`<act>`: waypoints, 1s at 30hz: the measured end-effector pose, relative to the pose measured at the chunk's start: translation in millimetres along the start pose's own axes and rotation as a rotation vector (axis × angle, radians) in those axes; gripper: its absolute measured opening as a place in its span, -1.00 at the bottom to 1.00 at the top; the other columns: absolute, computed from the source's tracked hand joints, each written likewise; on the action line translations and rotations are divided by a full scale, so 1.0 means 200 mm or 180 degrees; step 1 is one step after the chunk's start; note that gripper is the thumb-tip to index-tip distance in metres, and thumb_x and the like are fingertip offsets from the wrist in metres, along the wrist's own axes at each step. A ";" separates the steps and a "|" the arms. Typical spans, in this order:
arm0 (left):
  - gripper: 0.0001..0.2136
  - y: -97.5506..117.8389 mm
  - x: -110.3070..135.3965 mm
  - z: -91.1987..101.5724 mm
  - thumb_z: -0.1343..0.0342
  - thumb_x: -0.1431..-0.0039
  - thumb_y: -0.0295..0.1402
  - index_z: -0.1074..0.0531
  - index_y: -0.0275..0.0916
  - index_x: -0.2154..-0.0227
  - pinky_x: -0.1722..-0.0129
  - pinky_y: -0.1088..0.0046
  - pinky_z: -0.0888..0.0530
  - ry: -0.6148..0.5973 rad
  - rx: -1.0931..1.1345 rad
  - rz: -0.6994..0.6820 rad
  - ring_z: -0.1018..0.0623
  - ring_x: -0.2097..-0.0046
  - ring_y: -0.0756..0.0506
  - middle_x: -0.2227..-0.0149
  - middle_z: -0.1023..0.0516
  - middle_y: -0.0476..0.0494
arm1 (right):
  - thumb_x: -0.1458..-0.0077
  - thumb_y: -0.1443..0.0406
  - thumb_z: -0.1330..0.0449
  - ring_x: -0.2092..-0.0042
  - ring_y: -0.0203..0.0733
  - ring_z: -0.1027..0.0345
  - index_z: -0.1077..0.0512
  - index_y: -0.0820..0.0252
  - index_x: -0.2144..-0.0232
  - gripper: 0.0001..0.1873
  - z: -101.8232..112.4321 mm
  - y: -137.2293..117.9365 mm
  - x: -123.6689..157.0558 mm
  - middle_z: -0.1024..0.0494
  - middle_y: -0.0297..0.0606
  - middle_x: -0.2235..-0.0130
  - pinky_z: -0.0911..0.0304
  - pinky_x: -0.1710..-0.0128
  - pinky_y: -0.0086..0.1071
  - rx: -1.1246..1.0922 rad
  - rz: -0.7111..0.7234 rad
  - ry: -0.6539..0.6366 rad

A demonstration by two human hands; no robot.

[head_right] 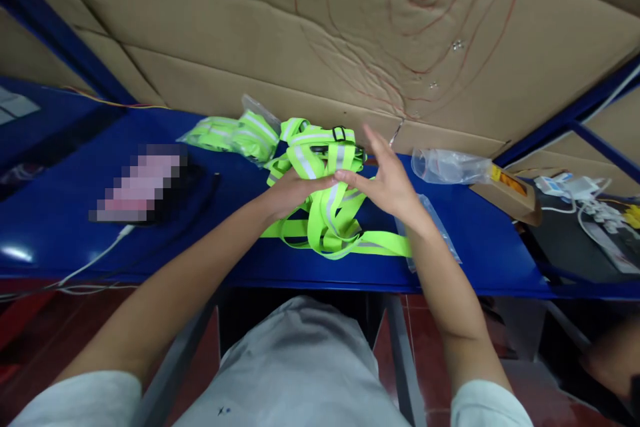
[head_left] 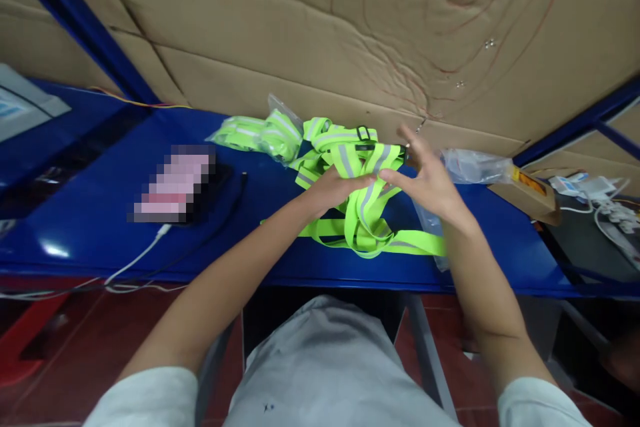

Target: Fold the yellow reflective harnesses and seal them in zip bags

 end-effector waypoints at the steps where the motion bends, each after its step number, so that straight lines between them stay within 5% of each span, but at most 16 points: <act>1: -0.58 0.01 0.00 0.00 -0.40 -0.08 -0.16 -0.59 -0.19 0.01 -0.27 0.00 -0.41 -0.0059 0.0011 -0.0045 -0.57 -0.20 -0.33 -0.12 -0.64 -0.24 | -0.03 -0.15 -0.41 -0.43 0.18 -0.17 -0.13 0.01 -0.46 0.08 0.03 -0.06 -0.01 -0.13 -0.06 -0.48 -0.32 -0.29 -0.01 0.0300 0.0213 0.0039; 4: -0.60 0.02 0.00 0.02 -0.36 -0.12 -0.17 -0.57 -0.21 0.00 -0.26 0.00 -0.42 -0.0225 -0.0284 -0.0198 -0.57 -0.20 -0.33 -0.13 -0.63 -0.24 | -0.10 -0.16 -0.36 -0.38 0.22 -0.25 -0.23 0.01 -0.42 -0.04 0.04 -0.22 -0.05 -0.25 -0.09 -0.43 -0.32 -0.27 0.02 0.0914 0.0639 -0.0358; 8: -0.56 0.01 0.00 0.05 -0.29 -0.20 -0.14 -0.52 -0.22 -0.08 -0.28 0.01 -0.40 -0.0268 -0.0820 -0.0367 -0.51 -0.27 -0.33 -0.20 -0.58 -0.25 | -0.27 -0.05 -0.26 -0.02 0.08 -0.57 -0.60 0.10 -0.05 -0.52 0.00 -0.31 -0.11 -0.68 -0.16 0.01 -0.39 -0.04 -0.16 0.1148 0.0583 -0.0599; 12: -0.52 0.04 0.01 0.06 -0.33 -0.15 -0.13 -0.51 -0.22 -0.09 -0.33 0.00 -0.35 -0.0280 -0.1052 -0.0441 -0.48 -0.30 -0.35 -0.22 -0.56 -0.25 | -0.19 0.02 -0.36 0.19 -0.08 -0.56 -0.66 0.12 0.14 -0.66 -0.03 -0.28 -0.16 -0.70 -0.25 0.18 -0.28 0.16 -0.31 0.1089 0.0602 -0.0595; 16: -0.49 0.06 0.03 0.02 -0.45 -0.01 -0.15 -0.55 -0.26 0.00 -0.15 -0.03 -0.53 -0.0482 -0.0137 0.0209 -0.64 -0.09 -0.38 -0.01 -0.68 -0.28 | -0.22 0.00 -0.32 0.38 -0.29 -0.33 -0.58 0.23 0.41 -0.60 -0.03 -0.22 -0.20 -0.55 -0.34 0.43 -0.12 0.30 -0.35 0.0789 0.0444 -0.0286; 20: -0.51 0.06 0.06 0.00 -0.54 0.12 -0.24 -0.59 -0.28 0.10 -0.01 -0.01 -0.61 -0.0480 0.0477 0.0808 -0.70 0.09 -0.35 0.15 -0.73 -0.27 | -0.13 -0.05 -0.37 0.31 -0.29 -0.29 -0.51 0.21 0.42 -0.56 -0.03 -0.15 -0.26 -0.50 -0.36 0.39 -0.16 0.28 -0.38 -0.0208 0.0127 -0.0015; 24: -0.47 0.06 0.07 -0.01 -0.55 0.14 -0.25 -0.59 -0.25 0.06 -0.08 -0.01 -0.59 -0.0421 0.0185 0.0664 -0.68 0.00 -0.36 0.03 -0.70 -0.27 | -0.02 -0.01 -0.43 0.23 -0.25 -0.40 -0.50 0.12 0.15 -0.54 -0.07 -0.07 -0.28 -0.58 -0.34 0.22 -0.28 0.20 -0.38 -0.1167 -0.0221 -0.0531; 30: -0.40 0.03 0.04 -0.01 -0.54 0.14 -0.20 -0.56 -0.24 -0.01 -0.17 0.04 -0.54 -0.0107 -0.0153 0.0389 -0.62 -0.13 -0.37 -0.08 -0.66 -0.28 | -0.34 -0.02 -0.13 0.20 -0.19 -0.40 -0.52 0.17 0.32 -0.58 -0.04 -0.12 -0.24 -0.59 -0.25 0.28 -0.27 0.12 -0.32 0.0123 0.0430 -0.0811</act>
Point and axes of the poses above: each hand's wrist, its own x-axis away from the middle knuckle, its own z-axis out of the back of the hand, y = z × x, the point moved 1 cm from there along -x, towards the middle knuckle
